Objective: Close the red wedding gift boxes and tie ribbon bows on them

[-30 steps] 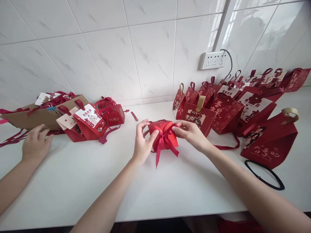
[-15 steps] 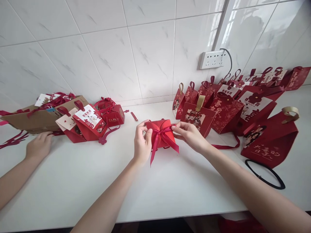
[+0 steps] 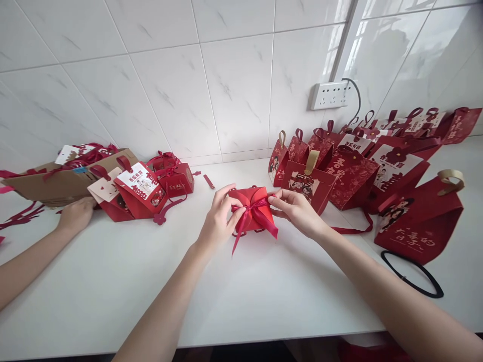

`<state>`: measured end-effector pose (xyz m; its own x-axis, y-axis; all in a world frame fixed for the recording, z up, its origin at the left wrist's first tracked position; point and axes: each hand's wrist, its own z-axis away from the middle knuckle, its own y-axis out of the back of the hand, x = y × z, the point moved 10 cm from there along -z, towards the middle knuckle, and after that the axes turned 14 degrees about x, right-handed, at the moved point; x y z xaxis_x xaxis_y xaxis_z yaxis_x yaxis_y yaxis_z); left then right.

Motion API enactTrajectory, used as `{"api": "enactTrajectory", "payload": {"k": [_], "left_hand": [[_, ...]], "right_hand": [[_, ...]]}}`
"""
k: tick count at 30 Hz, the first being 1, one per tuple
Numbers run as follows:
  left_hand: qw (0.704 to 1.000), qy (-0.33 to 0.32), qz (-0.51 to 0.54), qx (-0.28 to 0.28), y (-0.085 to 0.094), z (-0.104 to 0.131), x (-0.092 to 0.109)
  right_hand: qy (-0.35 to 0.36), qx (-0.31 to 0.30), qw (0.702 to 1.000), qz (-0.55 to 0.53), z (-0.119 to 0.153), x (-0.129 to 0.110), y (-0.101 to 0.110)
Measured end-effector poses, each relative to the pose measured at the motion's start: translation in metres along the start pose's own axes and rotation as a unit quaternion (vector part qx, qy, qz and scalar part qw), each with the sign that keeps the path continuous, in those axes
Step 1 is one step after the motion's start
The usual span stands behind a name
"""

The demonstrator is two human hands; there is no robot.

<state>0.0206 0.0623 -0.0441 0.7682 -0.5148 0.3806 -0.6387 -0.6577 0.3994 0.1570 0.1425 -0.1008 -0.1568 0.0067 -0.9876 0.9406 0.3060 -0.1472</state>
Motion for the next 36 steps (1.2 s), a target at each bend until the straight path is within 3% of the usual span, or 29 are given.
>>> {"api": "enactTrajectory", "payload": {"k": [7, 18, 24, 29, 36], "left_hand": [[0.988, -0.132, -0.001, 0.073, 0.012, 0.001, 0.02], [0.993, -0.108, 0.037, 0.005, 0.007, 0.003, 0.026], [0.991, -0.117, 0.039, 0.048, 0.01, 0.002, 0.026], [0.995, -0.081, 0.033, 0.05, 0.007, 0.003, 0.021], [0.995, -0.079, 0.027, 0.054, 0.006, 0.003, 0.018]], "right_hand": [[0.006, 0.007, 1.0, -0.003, 0.002, -0.003, 0.001], [-0.001, 0.021, 1.0, -0.008, 0.0, -0.003, 0.002], [-0.002, 0.027, 1.0, 0.008, 0.002, -0.004, 0.002], [0.001, 0.022, 1.0, -0.003, 0.002, -0.004, -0.001], [-0.003, 0.025, 1.0, 0.003, 0.003, -0.003, 0.0]]}}
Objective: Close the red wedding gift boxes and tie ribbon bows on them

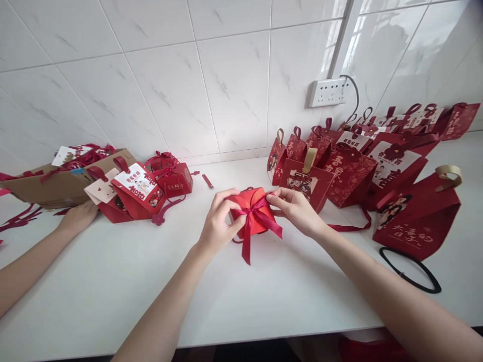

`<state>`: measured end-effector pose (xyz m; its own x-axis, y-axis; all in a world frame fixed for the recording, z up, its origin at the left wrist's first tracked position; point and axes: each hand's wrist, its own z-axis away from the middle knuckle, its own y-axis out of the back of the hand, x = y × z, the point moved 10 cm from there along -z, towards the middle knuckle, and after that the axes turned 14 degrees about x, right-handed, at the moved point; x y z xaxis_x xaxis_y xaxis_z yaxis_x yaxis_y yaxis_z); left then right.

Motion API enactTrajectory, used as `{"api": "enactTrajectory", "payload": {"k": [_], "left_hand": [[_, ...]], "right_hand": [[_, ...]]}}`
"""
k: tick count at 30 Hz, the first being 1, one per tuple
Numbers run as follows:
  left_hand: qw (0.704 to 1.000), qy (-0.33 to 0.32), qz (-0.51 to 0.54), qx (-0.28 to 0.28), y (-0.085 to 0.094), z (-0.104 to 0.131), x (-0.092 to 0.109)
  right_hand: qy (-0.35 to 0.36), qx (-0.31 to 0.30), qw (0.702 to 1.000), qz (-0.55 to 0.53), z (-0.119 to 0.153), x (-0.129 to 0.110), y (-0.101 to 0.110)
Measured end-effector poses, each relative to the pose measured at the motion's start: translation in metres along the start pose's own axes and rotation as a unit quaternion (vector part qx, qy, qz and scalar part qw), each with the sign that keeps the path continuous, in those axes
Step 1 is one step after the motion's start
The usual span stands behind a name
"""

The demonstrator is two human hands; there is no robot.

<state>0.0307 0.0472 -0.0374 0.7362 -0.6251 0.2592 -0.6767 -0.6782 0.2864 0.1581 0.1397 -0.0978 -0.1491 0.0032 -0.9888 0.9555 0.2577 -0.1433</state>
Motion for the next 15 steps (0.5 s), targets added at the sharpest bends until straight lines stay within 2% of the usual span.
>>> {"api": "enactTrajectory", "payload": {"k": [8, 12, 15], "left_hand": [[0.996, 0.079, 0.002, 0.049, 0.008, 0.001, -0.016], [0.993, 0.106, 0.038, 0.04, 0.006, 0.002, -0.019], [0.984, 0.161, 0.073, 0.04, 0.004, 0.006, -0.029]], "right_hand": [[0.009, 0.013, 0.998, 0.061, -0.001, 0.004, 0.002], [0.007, 0.013, 0.998, 0.066, -0.001, 0.005, 0.002], [0.01, 0.018, 0.997, 0.069, -0.001, 0.005, 0.003]]}}
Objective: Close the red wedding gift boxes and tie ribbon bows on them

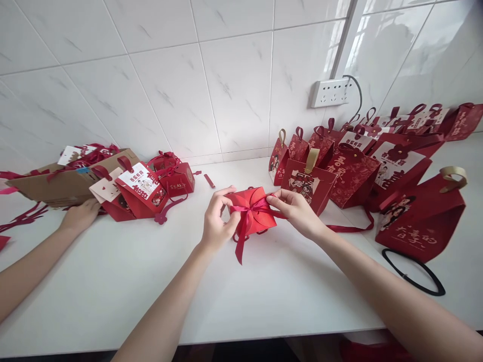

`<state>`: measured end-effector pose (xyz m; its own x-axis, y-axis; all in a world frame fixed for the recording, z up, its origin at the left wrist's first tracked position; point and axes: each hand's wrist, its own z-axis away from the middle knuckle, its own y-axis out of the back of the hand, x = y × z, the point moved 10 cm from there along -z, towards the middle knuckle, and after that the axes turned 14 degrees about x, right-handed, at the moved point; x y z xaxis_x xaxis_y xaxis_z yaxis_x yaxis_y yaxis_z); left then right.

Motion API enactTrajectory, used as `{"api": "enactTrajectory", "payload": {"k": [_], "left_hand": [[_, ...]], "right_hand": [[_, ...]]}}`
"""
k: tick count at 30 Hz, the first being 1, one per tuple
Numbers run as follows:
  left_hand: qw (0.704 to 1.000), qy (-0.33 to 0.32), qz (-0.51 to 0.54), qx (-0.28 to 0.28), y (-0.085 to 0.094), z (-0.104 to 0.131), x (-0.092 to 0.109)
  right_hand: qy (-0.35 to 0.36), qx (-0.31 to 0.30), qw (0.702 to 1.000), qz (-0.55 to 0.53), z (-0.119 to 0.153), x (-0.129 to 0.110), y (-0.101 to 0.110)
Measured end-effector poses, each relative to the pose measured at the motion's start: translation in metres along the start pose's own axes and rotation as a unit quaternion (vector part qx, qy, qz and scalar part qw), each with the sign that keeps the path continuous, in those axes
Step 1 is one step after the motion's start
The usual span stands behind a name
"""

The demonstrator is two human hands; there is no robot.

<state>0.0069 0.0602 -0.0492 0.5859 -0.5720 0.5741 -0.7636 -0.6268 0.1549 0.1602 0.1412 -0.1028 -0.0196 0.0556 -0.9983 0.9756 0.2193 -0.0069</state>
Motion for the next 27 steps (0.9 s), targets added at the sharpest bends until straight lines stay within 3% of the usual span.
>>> {"api": "enactTrajectory", "payload": {"k": [6, 12, 16, 19, 23, 27], "left_hand": [[0.994, 0.099, 0.01, 0.048, 0.005, 0.001, -0.017], [0.988, 0.135, 0.023, 0.071, 0.007, 0.004, -0.026], [0.986, 0.142, 0.08, 0.023, -0.002, 0.009, -0.021], [0.973, 0.218, 0.071, -0.013, -0.012, 0.017, -0.023], [0.943, 0.332, 0.022, 0.0, -0.012, 0.024, -0.033], [0.942, 0.332, 0.05, 0.008, -0.012, 0.021, -0.033]], "right_hand": [[0.0, -0.012, 0.999, -0.032, 0.002, -0.001, -0.005], [-0.005, -0.013, 0.998, -0.055, 0.003, -0.002, -0.009], [0.015, 0.0, 0.999, -0.032, 0.005, -0.005, -0.007], [0.035, -0.003, 0.999, -0.009, 0.007, -0.008, -0.006], [0.055, -0.016, 0.998, -0.018, 0.011, -0.011, -0.009], [0.076, -0.012, 0.996, -0.045, 0.013, -0.016, -0.009]]}}
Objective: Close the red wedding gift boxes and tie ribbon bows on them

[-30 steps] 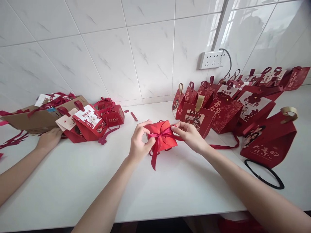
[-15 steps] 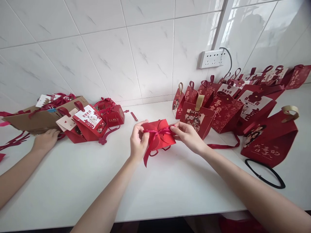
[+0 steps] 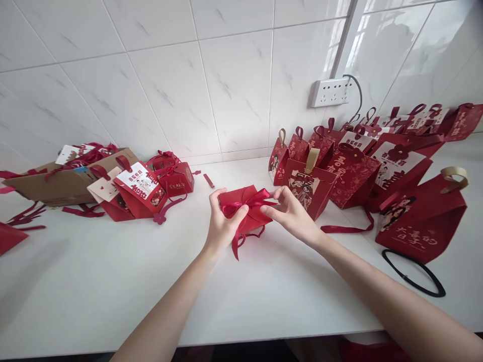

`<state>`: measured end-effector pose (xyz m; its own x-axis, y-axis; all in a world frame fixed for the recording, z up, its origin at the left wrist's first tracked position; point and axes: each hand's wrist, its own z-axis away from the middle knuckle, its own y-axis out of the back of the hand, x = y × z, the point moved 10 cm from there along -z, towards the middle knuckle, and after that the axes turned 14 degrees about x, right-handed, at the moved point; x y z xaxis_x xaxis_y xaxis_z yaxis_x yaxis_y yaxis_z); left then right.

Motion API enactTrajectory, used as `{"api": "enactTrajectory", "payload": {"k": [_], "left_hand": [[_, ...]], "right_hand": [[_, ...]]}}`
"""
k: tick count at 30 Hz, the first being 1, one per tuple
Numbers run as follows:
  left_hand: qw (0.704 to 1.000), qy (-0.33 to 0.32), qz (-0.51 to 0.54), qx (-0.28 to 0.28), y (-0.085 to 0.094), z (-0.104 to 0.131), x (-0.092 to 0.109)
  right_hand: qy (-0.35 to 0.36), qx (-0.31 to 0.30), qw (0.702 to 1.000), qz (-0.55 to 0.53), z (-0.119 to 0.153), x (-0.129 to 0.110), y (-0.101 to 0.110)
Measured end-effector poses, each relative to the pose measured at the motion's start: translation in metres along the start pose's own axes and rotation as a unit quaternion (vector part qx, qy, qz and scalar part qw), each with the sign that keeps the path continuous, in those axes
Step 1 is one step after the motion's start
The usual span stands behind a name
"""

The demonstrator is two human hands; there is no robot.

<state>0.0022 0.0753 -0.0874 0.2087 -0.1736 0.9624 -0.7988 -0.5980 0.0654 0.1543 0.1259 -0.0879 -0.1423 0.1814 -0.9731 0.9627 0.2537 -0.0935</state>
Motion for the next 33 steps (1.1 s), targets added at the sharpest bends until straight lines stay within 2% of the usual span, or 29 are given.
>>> {"api": "enactTrajectory", "payload": {"k": [6, 9, 12, 17, 22, 26, 29, 31, 33], "left_hand": [[0.998, -0.067, -0.006, 0.02, 0.004, -0.002, 0.003], [0.999, -0.042, -0.022, 0.026, 0.004, -0.004, -0.003], [1.0, 0.0, -0.026, 0.01, 0.0, -0.003, -0.01], [0.998, -0.012, -0.037, 0.038, 0.006, -0.003, -0.003], [0.997, -0.016, -0.046, 0.057, 0.009, -0.005, -0.006], [0.995, -0.048, -0.043, 0.074, 0.012, -0.007, -0.004], [0.996, -0.032, -0.049, 0.069, 0.011, -0.007, -0.008], [0.996, -0.029, -0.057, 0.064, 0.01, -0.007, -0.008], [0.995, -0.034, -0.065, 0.063, 0.01, -0.007, -0.008]], "right_hand": [[0.049, -0.038, 0.997, 0.048, 0.002, -0.008, -0.006], [0.043, -0.061, 0.995, 0.067, 0.003, -0.005, -0.009], [0.056, -0.08, 0.988, 0.118, 0.004, -0.004, -0.011], [0.095, -0.105, 0.978, 0.15, 0.009, -0.007, -0.018], [0.122, -0.141, 0.956, 0.225, 0.01, -0.005, -0.02], [0.091, -0.138, 0.914, 0.371, 0.006, 0.005, -0.003], [0.061, -0.126, 0.895, 0.423, 0.009, 0.003, 0.007], [0.019, -0.163, 0.905, 0.392, 0.019, 0.004, 0.0], [-0.048, -0.252, 0.908, 0.332, 0.037, 0.01, -0.016]]}}
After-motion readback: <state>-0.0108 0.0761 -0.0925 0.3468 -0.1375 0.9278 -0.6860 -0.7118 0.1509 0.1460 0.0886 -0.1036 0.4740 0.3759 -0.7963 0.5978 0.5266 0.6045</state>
